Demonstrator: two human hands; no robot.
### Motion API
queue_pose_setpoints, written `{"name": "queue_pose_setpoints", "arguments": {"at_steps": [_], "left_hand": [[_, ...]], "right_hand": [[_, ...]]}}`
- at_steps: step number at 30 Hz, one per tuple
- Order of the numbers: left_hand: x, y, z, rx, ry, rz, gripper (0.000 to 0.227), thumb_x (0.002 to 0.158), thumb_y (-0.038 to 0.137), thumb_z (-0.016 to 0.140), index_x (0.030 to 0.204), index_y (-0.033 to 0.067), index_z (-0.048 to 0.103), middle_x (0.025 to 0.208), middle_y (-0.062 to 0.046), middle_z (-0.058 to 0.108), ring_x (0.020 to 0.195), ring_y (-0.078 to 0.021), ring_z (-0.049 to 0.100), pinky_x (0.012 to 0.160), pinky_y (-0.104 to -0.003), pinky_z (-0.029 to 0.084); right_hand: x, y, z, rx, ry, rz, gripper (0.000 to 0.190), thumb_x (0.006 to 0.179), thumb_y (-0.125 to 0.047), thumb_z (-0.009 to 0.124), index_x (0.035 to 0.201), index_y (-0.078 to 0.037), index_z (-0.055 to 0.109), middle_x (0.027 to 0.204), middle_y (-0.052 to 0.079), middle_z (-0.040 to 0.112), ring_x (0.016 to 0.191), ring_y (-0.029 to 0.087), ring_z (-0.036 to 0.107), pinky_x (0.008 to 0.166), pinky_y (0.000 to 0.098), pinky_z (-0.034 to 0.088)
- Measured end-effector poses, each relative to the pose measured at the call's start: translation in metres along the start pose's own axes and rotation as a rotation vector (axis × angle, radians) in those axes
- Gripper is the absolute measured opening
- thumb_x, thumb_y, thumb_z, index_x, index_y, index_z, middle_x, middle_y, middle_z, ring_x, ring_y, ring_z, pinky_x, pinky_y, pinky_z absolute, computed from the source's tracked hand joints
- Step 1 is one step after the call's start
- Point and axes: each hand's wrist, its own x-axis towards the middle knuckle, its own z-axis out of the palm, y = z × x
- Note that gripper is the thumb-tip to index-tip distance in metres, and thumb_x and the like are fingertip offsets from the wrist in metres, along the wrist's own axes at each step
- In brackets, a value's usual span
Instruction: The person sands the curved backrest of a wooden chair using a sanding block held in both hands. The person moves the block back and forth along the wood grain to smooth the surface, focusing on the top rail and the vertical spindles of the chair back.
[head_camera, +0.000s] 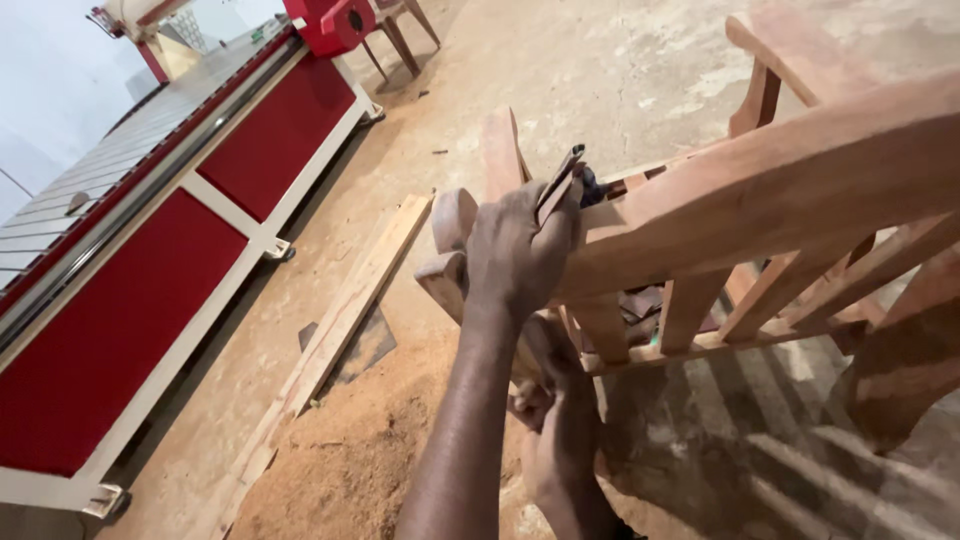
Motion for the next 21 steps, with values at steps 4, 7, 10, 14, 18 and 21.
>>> {"name": "queue_pose_setpoints", "arguments": {"at_steps": [4,7,10,14,18,21], "left_hand": [[-0.002,-0.001,0.002,-0.018,0.001,-0.035,0.035,0.093,0.037,0.051,0.082,0.0092,0.069,0.073,-0.017,0.069,0.072,-0.0367,0.071,0.070,-0.049,0.053],[-0.001,0.001,0.002,-0.009,0.036,0.035,0.032,0.093,0.034,0.051,0.083,0.0090,0.069,0.077,-0.016,0.070,0.075,-0.0378,0.070,0.071,-0.050,0.052],[0.002,0.006,0.000,-0.055,-0.039,-0.136,0.038,0.092,0.040,0.052,0.077,0.0099,0.069,0.067,-0.014,0.071,0.067,-0.0329,0.074,0.067,-0.047,0.056],[-0.003,0.003,0.001,0.040,0.018,-0.040,0.039,0.097,0.041,0.053,0.080,0.0089,0.070,0.074,-0.016,0.070,0.075,-0.0385,0.069,0.071,-0.051,0.050],[0.004,0.006,-0.002,0.002,-0.013,-0.088,0.038,0.094,0.041,0.053,0.078,0.0103,0.070,0.070,-0.014,0.070,0.071,-0.0355,0.071,0.068,-0.048,0.053],[-0.003,-0.002,0.003,0.017,0.048,0.054,0.035,0.096,0.037,0.052,0.083,0.0100,0.070,0.078,-0.015,0.071,0.078,-0.0384,0.070,0.072,-0.050,0.051]], "right_hand": [[0.012,-0.007,0.015,0.063,-0.047,-0.039,0.020,0.103,-0.021,0.056,0.120,-0.013,0.062,0.081,-0.013,0.058,0.062,0.004,0.040,0.055,0.0215,0.033],[0.025,0.004,0.012,0.164,-0.275,-0.059,0.010,0.103,-0.022,0.061,0.108,-0.014,0.063,0.068,-0.010,0.040,0.056,0.003,0.032,0.050,0.0223,0.025],[0.026,0.012,0.001,0.160,-0.319,-0.058,0.024,0.098,-0.021,0.059,0.117,-0.014,0.073,0.062,-0.010,0.038,0.052,0.003,0.031,0.046,0.0217,0.024],[0.053,0.030,-0.005,0.305,-0.373,-0.059,0.006,0.104,-0.013,0.060,0.098,-0.012,0.059,0.068,-0.007,0.040,0.060,0.005,0.036,0.055,0.0238,0.031],[0.044,0.024,-0.016,0.203,-0.298,0.014,0.022,0.093,-0.016,0.060,0.106,-0.017,0.078,0.064,-0.010,0.041,0.053,0.002,0.033,0.047,0.0197,0.026],[0.067,0.028,-0.007,0.307,-0.510,-0.121,0.006,0.102,-0.013,0.062,0.097,-0.011,0.064,0.073,-0.005,0.045,0.065,0.006,0.041,0.061,0.0249,0.037]]}}
